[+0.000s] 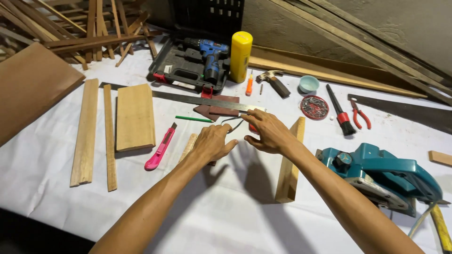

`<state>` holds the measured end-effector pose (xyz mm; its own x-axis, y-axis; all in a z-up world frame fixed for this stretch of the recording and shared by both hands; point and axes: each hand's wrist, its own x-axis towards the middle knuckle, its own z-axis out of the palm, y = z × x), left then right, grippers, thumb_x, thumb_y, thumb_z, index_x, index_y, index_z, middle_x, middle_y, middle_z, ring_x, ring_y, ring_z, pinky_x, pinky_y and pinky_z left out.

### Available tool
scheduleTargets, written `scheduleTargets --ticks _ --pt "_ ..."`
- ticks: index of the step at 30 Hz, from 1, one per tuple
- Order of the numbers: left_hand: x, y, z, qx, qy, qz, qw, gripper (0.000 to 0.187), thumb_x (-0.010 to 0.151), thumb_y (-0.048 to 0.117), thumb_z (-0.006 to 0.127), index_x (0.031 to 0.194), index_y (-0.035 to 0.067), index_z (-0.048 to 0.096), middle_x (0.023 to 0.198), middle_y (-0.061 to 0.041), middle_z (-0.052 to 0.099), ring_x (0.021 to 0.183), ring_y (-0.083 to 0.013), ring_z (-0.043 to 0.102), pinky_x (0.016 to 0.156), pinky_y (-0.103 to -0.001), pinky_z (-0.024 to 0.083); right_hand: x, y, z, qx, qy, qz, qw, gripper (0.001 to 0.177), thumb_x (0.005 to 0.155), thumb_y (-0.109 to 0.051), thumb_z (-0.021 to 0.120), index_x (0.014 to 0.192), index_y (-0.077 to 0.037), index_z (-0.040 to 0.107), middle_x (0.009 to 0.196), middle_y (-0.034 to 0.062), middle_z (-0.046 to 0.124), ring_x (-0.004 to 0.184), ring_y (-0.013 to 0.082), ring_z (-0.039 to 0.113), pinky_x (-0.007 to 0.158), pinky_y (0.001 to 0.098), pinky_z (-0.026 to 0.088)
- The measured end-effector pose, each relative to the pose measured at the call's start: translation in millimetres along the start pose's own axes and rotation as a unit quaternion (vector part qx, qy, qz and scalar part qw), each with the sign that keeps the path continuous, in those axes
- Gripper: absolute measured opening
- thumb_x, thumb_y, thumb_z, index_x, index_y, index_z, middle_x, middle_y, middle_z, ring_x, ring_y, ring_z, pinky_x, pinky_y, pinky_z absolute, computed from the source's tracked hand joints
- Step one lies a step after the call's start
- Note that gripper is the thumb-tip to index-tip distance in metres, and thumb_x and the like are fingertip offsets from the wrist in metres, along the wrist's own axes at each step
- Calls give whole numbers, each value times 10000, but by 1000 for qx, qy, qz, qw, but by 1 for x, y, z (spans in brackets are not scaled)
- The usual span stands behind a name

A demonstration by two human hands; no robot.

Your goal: Sanding a piece of wood using a manual sandpaper block and a power sander on a workbench.

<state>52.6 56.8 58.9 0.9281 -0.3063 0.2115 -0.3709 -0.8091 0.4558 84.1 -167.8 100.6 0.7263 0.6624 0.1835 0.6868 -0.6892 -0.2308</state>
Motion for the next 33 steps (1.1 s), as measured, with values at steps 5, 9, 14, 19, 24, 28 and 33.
scheduleTargets --ticks 5,9,14,19,24,28,33 --pt "-13 -39 -21 42 -17 -54 998 450 836 361 763 1106 8 695 1014 -199 720 1057 -365 631 992 -491 440 35 -20 31 -1 -58 -2 998 771 822 -376 775 1471 -98 463 1472 220 485 1324 402 496 1071 499 437" --pt "-20 -62 -16 87 -21 -58 994 466 799 337 799 1084 -21 711 1227 -230 656 1291 -364 510 1143 -492 340 54 -28 51 -36 -118 7 992 901 715 -440 855 1466 -131 465 1499 190 459 1364 369 461 1073 507 423" --pt "-21 -77 -8 104 -93 -52 989 651 757 389 842 1195 -56 657 1443 -293 468 1472 -415 269 1205 -545 159 72 -45 73 -49 -197 43 978 1176 614 -639 876 1515 -79 370 1390 207 508 1249 370 528 1016 493 459" --pt "-22 -94 9 72 -114 -59 989 722 722 365 840 1291 -21 619 1521 -282 386 1502 -408 194 1222 -540 96 74 -73 84 -46 -236 70 968 1396 466 -761 892 1519 -40 328 1212 194 559 1165 355 562 965 488 478" --pt "-25 -95 7 88 -102 -40 990 712 724 367 820 1295 -10 621 1548 -278 361 1507 -412 177 1220 -537 93 70 -78 101 -125 -180 38 975 1374 459 -694 919 1469 60 369 1149 192 587 1098 335 594 951 435 501" --pt "-26 -91 3 85 -106 -43 990 677 744 384 806 1293 29 631 1550 -275 359 1511 -412 174 1231 -527 90 72 -82 90 -98 -155 54 982 1298 498 -602 957 1434 89 383 1121 233 581 1024 360 611 899 440 521" --pt "-27 -88 13 67 -87 -38 993 565 778 344 778 1284 114 680 1518 -233 453 1508 -394 257 1258 -506 125 65 -55 103 77 -77 113 988 777 671 -250 906 1308 19 552 1137 244 562 892 403 632 752 468 557"
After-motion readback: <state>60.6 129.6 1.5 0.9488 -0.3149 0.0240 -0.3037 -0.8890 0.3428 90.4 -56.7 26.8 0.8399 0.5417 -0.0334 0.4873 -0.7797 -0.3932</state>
